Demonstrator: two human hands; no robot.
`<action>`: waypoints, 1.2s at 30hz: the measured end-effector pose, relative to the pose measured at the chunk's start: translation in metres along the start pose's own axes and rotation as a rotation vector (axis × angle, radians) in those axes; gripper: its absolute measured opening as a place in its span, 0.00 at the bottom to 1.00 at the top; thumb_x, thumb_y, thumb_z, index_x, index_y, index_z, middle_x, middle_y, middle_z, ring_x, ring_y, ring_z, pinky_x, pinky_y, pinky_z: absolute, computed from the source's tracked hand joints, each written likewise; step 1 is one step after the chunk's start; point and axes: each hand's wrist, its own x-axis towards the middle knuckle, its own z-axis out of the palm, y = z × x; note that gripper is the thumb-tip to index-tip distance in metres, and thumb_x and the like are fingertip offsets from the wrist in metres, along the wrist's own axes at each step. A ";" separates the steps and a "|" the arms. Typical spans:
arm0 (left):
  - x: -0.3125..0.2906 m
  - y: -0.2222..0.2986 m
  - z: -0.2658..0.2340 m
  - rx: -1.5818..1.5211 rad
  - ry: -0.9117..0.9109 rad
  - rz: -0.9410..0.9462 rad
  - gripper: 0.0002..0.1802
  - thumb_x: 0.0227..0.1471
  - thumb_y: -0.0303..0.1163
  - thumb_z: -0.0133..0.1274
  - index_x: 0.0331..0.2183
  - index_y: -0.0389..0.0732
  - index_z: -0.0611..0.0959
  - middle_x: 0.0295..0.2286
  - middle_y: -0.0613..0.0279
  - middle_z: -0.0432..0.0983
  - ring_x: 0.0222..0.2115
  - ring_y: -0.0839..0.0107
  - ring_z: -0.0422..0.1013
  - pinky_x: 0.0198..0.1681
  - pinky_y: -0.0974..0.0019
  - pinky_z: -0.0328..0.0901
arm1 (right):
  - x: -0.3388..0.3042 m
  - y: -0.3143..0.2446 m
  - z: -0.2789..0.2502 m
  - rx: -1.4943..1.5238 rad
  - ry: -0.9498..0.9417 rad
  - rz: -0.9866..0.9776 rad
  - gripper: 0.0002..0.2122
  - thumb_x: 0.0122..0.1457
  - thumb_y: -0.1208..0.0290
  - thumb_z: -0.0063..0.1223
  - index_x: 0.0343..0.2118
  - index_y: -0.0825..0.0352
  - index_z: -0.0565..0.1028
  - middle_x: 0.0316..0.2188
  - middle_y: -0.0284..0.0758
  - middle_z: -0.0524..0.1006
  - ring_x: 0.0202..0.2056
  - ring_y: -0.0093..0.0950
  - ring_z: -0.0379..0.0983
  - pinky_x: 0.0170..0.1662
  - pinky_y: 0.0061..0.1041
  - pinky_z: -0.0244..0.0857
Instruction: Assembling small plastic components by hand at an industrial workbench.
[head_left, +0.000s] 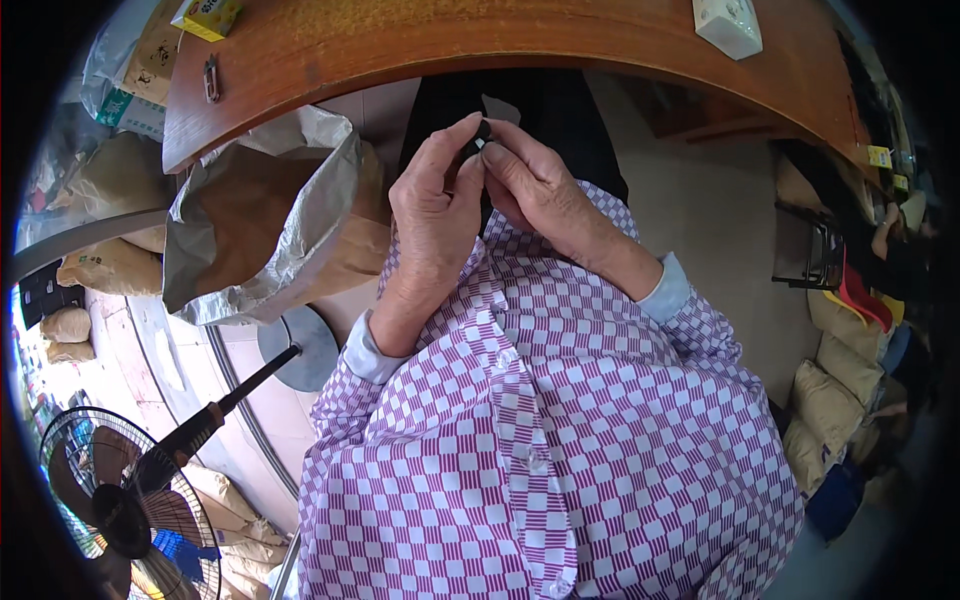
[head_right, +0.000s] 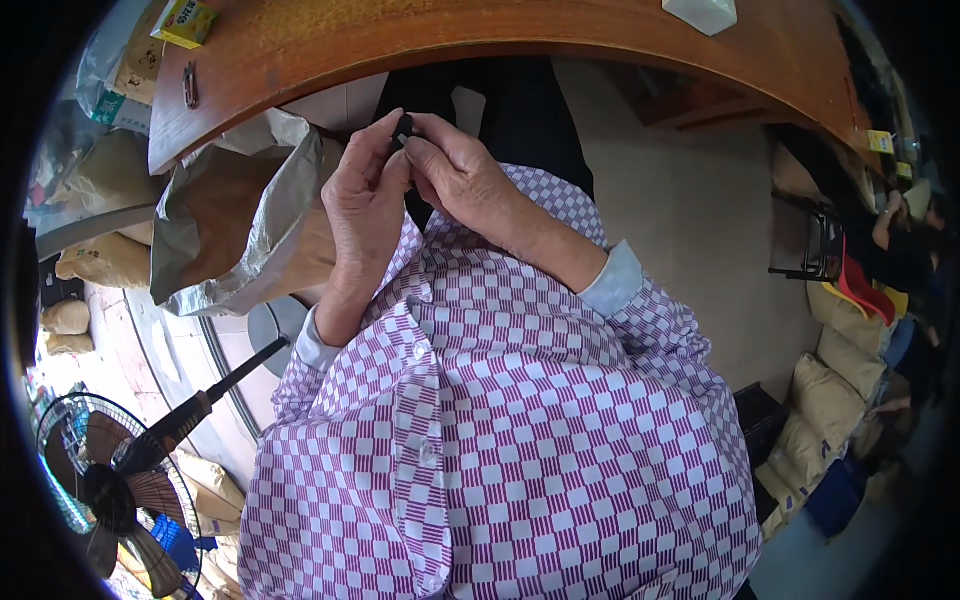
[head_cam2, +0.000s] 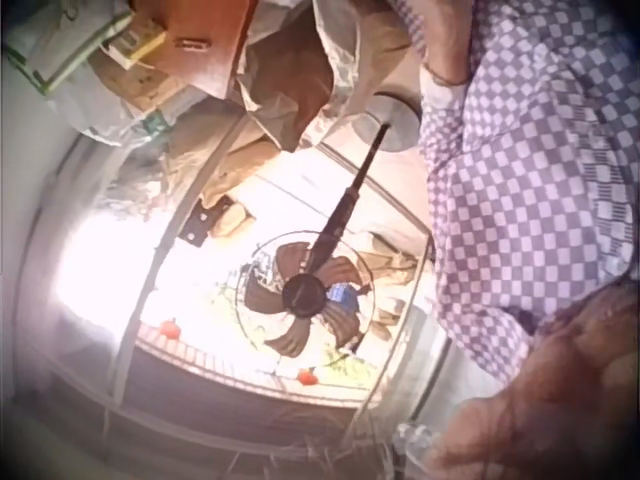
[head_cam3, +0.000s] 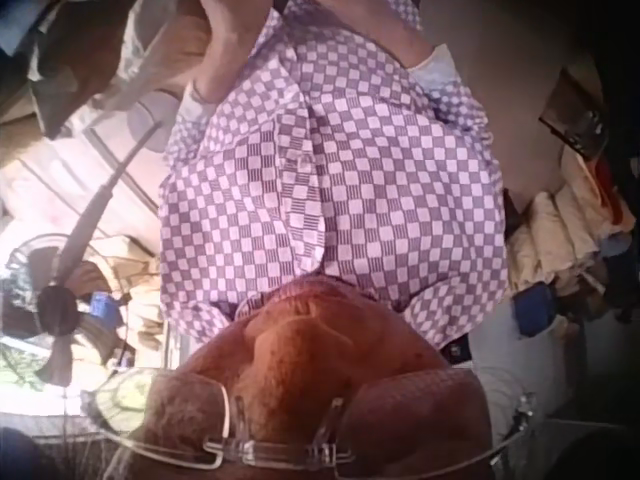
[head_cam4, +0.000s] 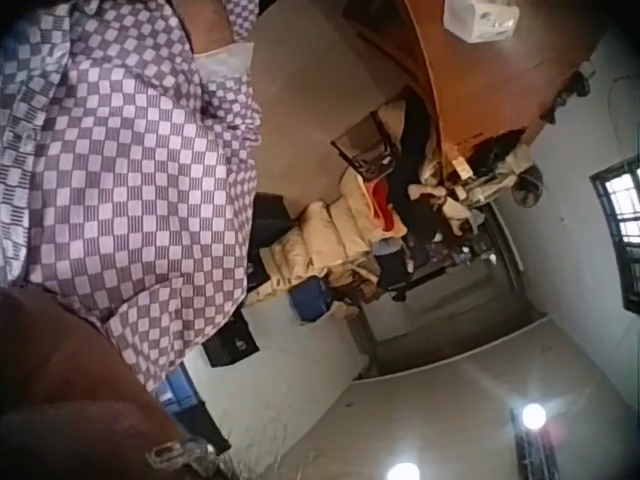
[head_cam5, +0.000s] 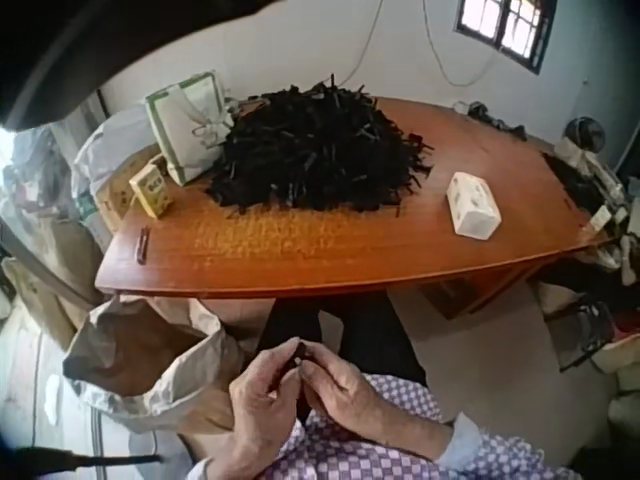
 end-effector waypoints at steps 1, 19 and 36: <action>0.001 0.002 0.001 0.158 0.036 0.110 0.18 0.48 0.17 0.50 0.43 0.39 0.77 0.28 0.62 0.73 0.24 0.75 0.69 0.29 0.74 0.66 | 0.001 0.002 0.001 0.099 0.007 0.066 0.13 0.66 0.64 0.37 0.49 0.63 0.66 0.16 0.22 0.62 0.16 0.10 0.54 0.17 0.11 0.47; 0.008 0.004 -0.013 -0.615 -0.175 -0.301 0.18 0.57 0.25 0.44 0.51 0.39 0.65 0.32 0.57 0.74 0.27 0.74 0.74 0.30 0.77 0.69 | 0.005 0.034 -0.034 0.025 0.005 -0.205 0.10 0.62 0.69 0.44 0.44 0.66 0.68 0.27 0.27 0.73 0.18 0.10 0.62 0.18 0.07 0.54; 0.001 0.006 0.001 -0.085 -0.407 -0.229 0.24 0.49 0.18 0.49 0.50 0.38 0.68 0.26 0.64 0.72 0.22 0.81 0.70 0.25 0.77 0.65 | 0.005 0.045 -0.047 0.391 -0.082 0.037 0.08 0.54 0.68 0.57 0.32 0.64 0.71 0.16 0.19 0.65 0.14 0.08 0.55 0.15 0.09 0.47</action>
